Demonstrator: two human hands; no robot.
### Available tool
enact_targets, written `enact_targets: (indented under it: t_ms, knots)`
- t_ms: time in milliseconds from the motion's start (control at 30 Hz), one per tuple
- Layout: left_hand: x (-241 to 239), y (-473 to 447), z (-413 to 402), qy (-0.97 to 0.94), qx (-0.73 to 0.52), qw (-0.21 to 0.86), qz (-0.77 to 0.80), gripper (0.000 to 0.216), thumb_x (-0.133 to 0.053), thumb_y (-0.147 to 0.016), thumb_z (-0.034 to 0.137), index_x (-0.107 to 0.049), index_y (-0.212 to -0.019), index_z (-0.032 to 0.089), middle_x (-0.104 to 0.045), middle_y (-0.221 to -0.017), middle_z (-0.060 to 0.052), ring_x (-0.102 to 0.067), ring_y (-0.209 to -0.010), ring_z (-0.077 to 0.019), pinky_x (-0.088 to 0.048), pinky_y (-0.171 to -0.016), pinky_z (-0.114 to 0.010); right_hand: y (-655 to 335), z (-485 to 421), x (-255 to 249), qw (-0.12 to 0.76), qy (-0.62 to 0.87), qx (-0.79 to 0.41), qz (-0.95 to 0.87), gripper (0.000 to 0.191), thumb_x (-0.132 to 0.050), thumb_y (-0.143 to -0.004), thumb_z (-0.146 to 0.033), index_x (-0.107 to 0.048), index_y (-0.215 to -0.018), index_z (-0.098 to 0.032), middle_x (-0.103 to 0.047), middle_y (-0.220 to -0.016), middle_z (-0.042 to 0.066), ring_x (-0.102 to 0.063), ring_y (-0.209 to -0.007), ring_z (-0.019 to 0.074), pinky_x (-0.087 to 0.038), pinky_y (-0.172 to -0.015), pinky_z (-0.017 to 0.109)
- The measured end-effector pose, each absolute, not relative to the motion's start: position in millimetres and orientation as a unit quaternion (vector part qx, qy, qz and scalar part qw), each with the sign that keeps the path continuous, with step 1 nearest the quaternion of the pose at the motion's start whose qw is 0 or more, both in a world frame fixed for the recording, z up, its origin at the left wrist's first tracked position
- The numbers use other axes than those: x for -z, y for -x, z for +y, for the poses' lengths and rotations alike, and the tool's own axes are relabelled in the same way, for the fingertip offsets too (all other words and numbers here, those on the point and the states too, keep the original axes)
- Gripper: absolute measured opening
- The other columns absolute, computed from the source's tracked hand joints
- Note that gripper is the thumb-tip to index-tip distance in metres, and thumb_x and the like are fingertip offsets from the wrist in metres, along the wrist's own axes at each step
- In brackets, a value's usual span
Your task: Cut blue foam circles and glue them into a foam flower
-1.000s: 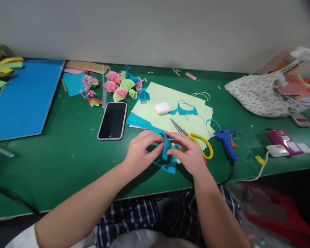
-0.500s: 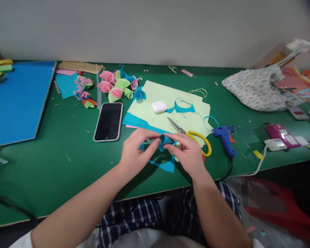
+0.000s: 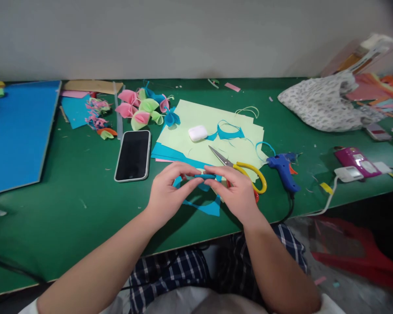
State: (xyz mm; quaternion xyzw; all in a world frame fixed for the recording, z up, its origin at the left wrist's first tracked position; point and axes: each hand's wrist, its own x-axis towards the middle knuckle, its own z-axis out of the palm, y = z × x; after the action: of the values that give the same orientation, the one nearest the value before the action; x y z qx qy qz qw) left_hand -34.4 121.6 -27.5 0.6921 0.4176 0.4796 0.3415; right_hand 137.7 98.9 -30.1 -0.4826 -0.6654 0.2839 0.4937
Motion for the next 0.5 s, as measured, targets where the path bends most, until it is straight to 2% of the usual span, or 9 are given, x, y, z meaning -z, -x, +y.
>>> enact_targets:
  t_ms: [500]
  knots:
    - [26.5, 33.7, 121.3, -0.718, -0.458, 0.33, 0.408, 0.006, -0.069, -0.078, 0.021, -0.068, -0.084, 0.021, -0.069, -0.082, -0.002, -0.062, -0.079, -0.0149, -0.051, -0.071, -0.028, -139.2, 100.0, 29.7, 0.491, 0.492, -0.32, -0.645, 0.01, -0.07, -0.08, -0.022, -0.075, -0.087, -0.028, -0.075, -0.089, 0.001, -0.068, -0.085, 0.0185, -0.056, -0.079, 0.034]
